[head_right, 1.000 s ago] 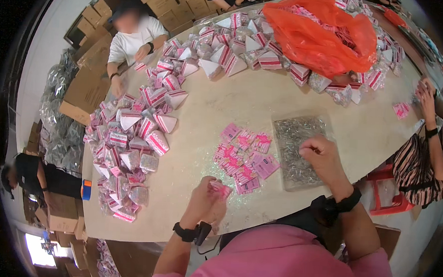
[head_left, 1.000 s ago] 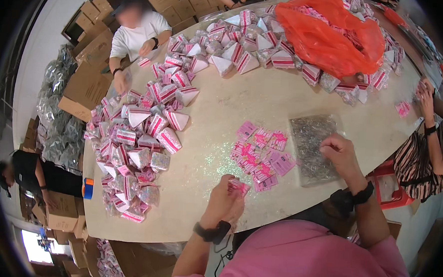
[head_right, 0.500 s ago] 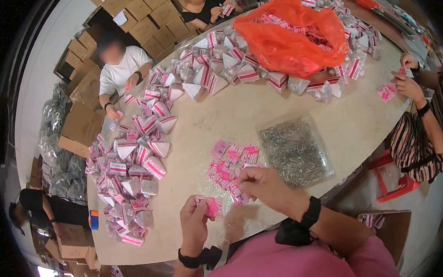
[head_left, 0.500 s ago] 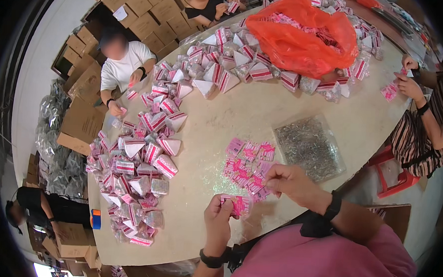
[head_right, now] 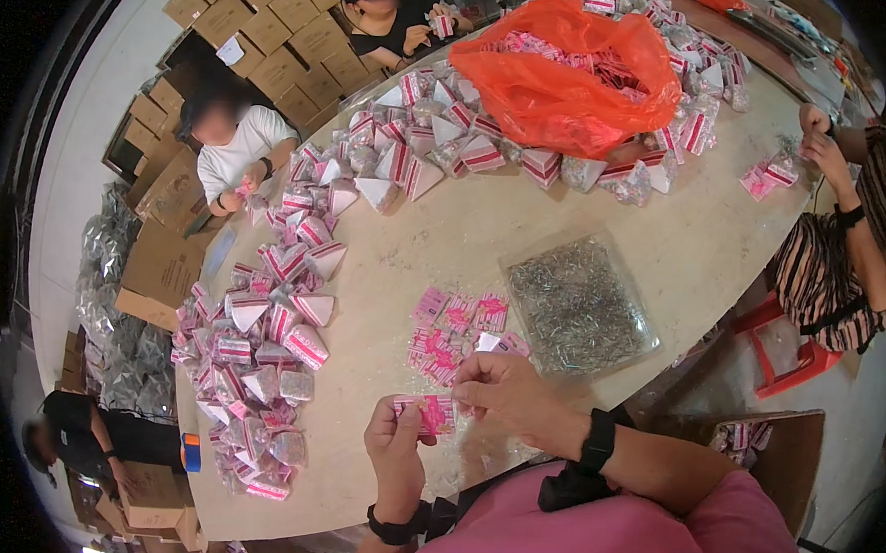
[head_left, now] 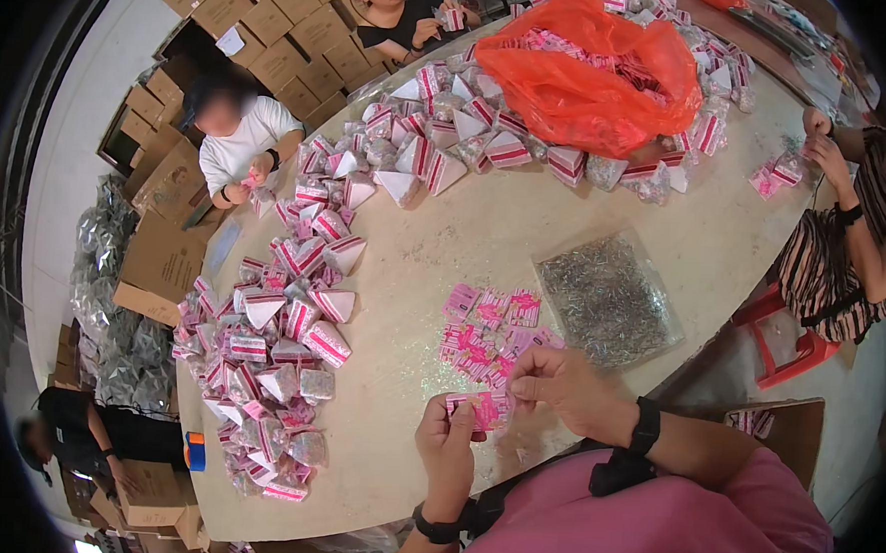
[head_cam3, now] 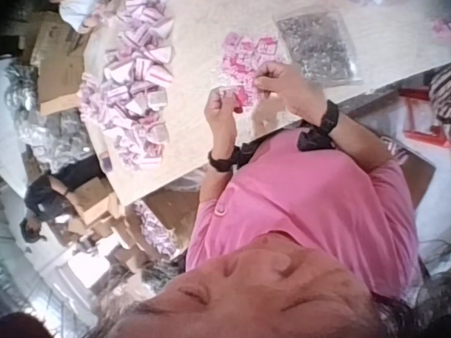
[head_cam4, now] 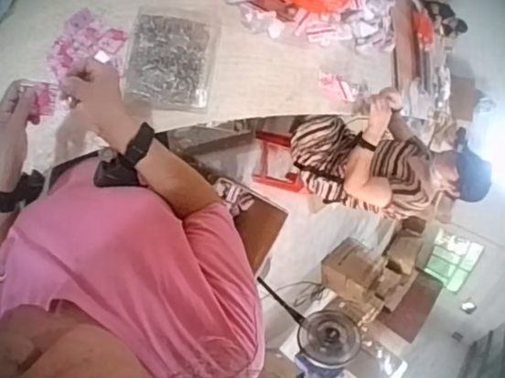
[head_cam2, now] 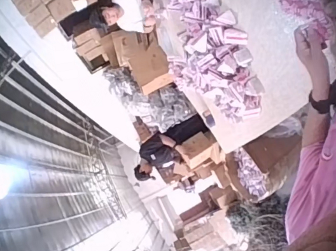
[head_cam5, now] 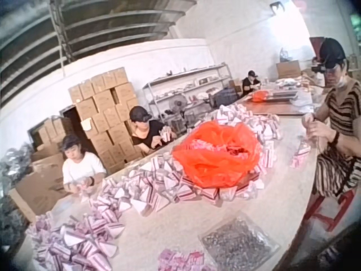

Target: Packing small items into pink plastic bags and placing them into triangular containers.

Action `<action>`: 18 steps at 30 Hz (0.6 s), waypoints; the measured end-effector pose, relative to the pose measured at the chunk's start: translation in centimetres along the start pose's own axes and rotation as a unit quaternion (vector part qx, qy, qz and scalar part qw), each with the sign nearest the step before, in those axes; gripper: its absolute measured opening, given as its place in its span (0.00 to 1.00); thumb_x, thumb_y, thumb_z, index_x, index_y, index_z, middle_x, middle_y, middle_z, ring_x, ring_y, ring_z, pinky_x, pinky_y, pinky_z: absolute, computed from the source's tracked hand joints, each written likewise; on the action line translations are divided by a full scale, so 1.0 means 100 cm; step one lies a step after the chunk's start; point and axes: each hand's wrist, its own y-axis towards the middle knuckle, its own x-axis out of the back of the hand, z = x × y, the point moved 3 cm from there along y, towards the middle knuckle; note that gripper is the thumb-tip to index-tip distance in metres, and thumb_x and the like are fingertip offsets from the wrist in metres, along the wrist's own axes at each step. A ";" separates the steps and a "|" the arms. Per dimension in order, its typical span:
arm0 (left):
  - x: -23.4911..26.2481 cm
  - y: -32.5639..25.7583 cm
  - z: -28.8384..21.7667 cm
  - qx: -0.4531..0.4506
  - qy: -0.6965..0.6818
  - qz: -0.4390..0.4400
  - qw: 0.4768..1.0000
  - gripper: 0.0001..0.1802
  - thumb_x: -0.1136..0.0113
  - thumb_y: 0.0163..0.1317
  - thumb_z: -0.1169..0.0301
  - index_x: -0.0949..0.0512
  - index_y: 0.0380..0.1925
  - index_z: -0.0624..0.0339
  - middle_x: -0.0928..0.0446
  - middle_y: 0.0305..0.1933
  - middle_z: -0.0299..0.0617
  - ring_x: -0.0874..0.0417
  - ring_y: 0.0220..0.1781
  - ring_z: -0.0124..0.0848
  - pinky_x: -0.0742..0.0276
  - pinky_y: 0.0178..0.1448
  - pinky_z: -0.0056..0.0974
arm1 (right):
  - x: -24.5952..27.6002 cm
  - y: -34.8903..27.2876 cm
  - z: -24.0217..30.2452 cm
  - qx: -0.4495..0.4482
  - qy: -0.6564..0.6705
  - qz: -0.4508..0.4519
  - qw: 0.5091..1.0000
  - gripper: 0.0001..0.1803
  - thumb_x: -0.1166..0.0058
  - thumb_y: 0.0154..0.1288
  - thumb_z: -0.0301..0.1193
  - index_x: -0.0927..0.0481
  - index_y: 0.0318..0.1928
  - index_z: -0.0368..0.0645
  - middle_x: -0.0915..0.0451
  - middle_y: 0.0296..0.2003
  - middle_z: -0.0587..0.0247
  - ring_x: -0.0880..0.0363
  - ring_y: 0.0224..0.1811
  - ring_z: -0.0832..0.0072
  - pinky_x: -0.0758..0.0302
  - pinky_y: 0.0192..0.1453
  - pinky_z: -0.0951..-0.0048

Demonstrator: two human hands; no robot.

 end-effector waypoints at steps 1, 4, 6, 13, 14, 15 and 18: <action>0.000 0.000 0.001 0.002 0.000 0.001 1.000 0.07 0.49 0.67 0.70 0.26 0.36 0.64 0.25 0.27 0.34 0.27 0.26 0.19 0.29 0.30 0.25 | 0.000 0.001 -0.002 -0.001 0.004 -0.002 1.000 0.03 0.44 0.60 0.22 0.24 0.35 0.37 0.22 0.35 0.63 0.25 0.36 0.80 0.26 0.43 0.77; 0.002 0.001 0.007 0.035 -0.006 0.005 0.999 0.07 0.49 0.66 0.71 0.26 0.36 0.64 0.25 0.27 0.34 0.27 0.25 0.19 0.28 0.31 0.26 | 0.000 0.003 -0.006 0.013 0.058 0.007 0.998 0.03 0.45 0.61 0.22 0.23 0.35 0.37 0.23 0.41 0.62 0.27 0.42 0.79 0.29 0.50 0.76; 0.002 0.003 0.016 0.072 -0.055 0.019 0.996 0.06 0.50 0.66 0.71 0.27 0.36 0.63 0.25 0.27 0.35 0.28 0.24 0.20 0.30 0.29 0.26 | -0.001 0.005 -0.010 0.009 0.093 0.024 0.995 0.03 0.46 0.61 0.22 0.23 0.36 0.37 0.23 0.42 0.61 0.27 0.45 0.77 0.31 0.52 0.76; 0.000 0.000 0.009 -0.092 0.168 -0.049 0.980 0.11 0.41 0.58 0.72 0.27 0.40 0.64 0.25 0.38 0.42 0.24 0.39 0.30 0.27 0.41 0.33 | -0.003 0.007 -0.006 -0.019 0.083 0.037 0.996 0.03 0.47 0.62 0.21 0.25 0.36 0.38 0.23 0.41 0.60 0.25 0.44 0.75 0.28 0.50 0.76; -0.002 -0.001 -0.001 -0.139 0.205 -0.025 0.969 0.13 0.40 0.57 0.72 0.27 0.41 0.63 0.25 0.39 0.44 0.25 0.41 0.32 0.27 0.42 0.34 | -0.004 0.007 -0.005 -0.019 0.082 0.028 0.996 0.02 0.47 0.62 0.22 0.25 0.36 0.38 0.22 0.40 0.60 0.25 0.41 0.77 0.29 0.46 0.78; -0.002 -0.002 -0.010 -0.185 0.240 -0.001 0.953 0.14 0.40 0.55 0.72 0.27 0.41 0.63 0.25 0.40 0.45 0.25 0.43 0.34 0.28 0.44 0.35 | -0.007 0.005 -0.003 -0.019 0.081 0.017 0.996 0.02 0.47 0.62 0.23 0.25 0.35 0.38 0.22 0.39 0.60 0.26 0.39 0.79 0.29 0.42 0.79; -0.012 0.000 -0.026 -0.309 0.314 0.037 0.897 0.09 0.41 0.53 0.78 0.27 0.36 0.63 0.26 0.35 0.46 0.25 0.37 0.38 0.29 0.39 0.36 | -0.012 0.003 -0.003 -0.031 0.089 0.000 0.996 0.04 0.47 0.63 0.25 0.26 0.37 0.37 0.22 0.36 0.60 0.25 0.35 0.79 0.29 0.37 0.80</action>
